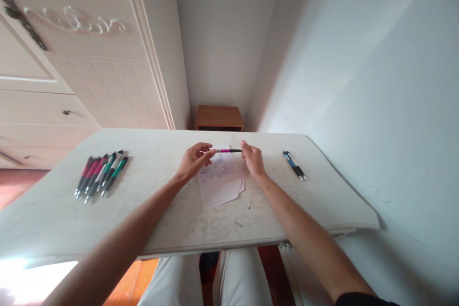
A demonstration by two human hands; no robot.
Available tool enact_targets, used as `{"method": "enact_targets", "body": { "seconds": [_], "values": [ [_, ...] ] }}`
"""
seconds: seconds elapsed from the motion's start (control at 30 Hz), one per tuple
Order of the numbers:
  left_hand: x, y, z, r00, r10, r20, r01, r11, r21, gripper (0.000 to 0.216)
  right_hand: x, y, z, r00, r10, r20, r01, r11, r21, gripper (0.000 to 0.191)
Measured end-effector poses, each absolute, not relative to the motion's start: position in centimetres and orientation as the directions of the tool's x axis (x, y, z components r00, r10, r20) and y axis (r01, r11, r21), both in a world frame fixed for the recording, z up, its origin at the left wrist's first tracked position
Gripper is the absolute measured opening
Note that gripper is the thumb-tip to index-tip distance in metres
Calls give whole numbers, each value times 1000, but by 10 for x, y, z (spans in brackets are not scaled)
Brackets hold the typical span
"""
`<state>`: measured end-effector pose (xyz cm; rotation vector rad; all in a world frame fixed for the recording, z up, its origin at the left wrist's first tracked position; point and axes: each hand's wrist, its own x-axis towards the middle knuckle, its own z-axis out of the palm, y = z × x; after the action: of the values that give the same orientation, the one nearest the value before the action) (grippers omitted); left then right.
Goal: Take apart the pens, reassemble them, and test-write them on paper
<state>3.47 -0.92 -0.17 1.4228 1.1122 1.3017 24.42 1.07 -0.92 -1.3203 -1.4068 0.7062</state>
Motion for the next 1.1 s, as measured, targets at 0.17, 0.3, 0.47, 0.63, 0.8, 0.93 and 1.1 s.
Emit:
{"method": "enact_targets", "body": {
  "seconds": [0.17,0.3,0.47,0.63,0.8,0.93,1.1],
  "values": [
    [31,-4,-6,76,961,265,113,-272,956,40,245,11,-10,135,948,287,333,230,-915,56],
    [30,-5,-3,68,968,242,152,-250,956,34,244,11,-10,128,951,281,317,229,-920,56],
    [32,-9,1,80,977,195,181,-207,962,52,243,9,-7,124,954,271,314,222,-923,56],
    [31,-8,-4,91,971,222,74,-228,971,57,243,9,-5,124,954,273,300,226,-927,55],
    [28,-6,-5,99,954,283,203,-298,933,50,244,9,-6,131,954,270,307,219,-926,55],
    [29,-8,-1,107,959,261,313,-282,907,39,244,9,-7,133,954,269,298,221,-929,55],
    [29,-11,0,114,963,246,408,-271,872,52,243,10,-7,130,956,264,299,216,-929,55]
  ]
}}
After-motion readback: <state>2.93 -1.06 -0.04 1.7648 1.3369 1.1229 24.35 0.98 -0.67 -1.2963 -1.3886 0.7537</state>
